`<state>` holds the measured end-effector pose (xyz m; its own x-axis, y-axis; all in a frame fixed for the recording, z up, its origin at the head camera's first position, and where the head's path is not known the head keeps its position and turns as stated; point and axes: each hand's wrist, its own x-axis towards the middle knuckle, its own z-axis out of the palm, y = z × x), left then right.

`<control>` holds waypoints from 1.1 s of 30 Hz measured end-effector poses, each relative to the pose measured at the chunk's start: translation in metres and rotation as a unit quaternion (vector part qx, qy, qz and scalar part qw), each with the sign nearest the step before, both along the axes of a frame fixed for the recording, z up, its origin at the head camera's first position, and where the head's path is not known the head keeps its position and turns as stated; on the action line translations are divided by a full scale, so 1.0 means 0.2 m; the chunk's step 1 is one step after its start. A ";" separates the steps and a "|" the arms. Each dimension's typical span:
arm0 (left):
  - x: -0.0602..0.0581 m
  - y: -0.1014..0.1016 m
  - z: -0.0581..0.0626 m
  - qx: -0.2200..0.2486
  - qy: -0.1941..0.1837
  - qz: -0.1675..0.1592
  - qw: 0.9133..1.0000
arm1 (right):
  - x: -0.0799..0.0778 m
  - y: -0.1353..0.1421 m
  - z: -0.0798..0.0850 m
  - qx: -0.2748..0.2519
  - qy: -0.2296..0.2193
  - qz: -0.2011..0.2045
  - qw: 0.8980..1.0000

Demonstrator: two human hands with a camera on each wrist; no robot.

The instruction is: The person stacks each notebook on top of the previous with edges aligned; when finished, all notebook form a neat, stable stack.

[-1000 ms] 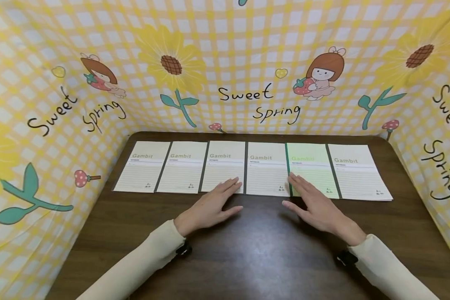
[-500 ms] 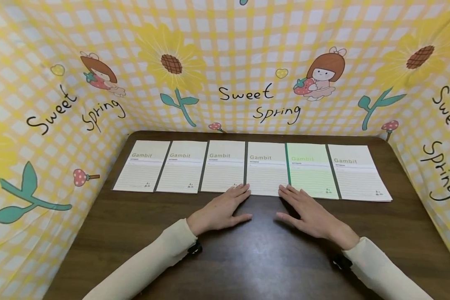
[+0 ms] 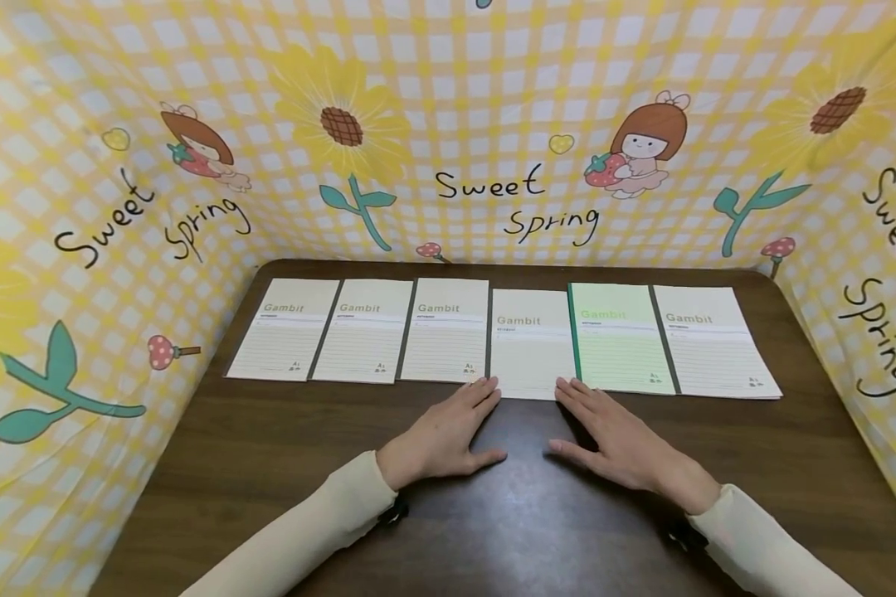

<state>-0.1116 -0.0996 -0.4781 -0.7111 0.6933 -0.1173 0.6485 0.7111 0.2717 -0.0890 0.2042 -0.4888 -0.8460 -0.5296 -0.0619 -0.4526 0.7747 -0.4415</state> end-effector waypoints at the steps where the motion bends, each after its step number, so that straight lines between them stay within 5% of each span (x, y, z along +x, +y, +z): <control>1: 0.02 0.00 0.00 -0.002 0.002 -0.003 1.000 | 0.02 0.00 0.00 0.001 -0.002 -0.001 1.000; 6: 0.10 -0.02 0.01 -0.008 0.010 -0.013 1.000 | 0.09 -0.02 0.02 0.006 -0.001 0.000 1.000; 11: 0.11 -0.03 0.03 -0.004 -0.017 -0.010 1.000 | 0.12 -0.03 0.02 0.004 -0.006 -0.004 1.000; 17: 0.05 -0.02 0.02 0.110 -0.073 0.038 0.991 | 0.10 -0.03 0.02 -0.061 -0.018 -0.038 0.997; 20: 0.04 -0.02 0.01 0.204 -0.088 0.089 0.971 | 0.10 -0.04 0.02 -0.108 -0.014 -0.069 0.992; 23: 0.04 -0.02 0.00 0.285 -0.108 0.153 0.940 | 0.09 -0.05 0.03 -0.157 -0.013 -0.124 0.980; 26: 0.03 -0.01 -0.01 0.331 -0.137 0.210 0.910 | 0.09 -0.06 0.04 -0.207 -0.033 -0.186 0.960; 31: 0.01 0.00 0.00 0.363 -0.200 0.258 0.873 | 0.08 -0.08 0.07 -0.258 -0.113 -0.250 0.926; 33: 0.00 0.00 0.00 0.388 -0.248 0.275 0.844 | 0.07 -0.08 0.08 -0.295 -0.164 -0.266 0.903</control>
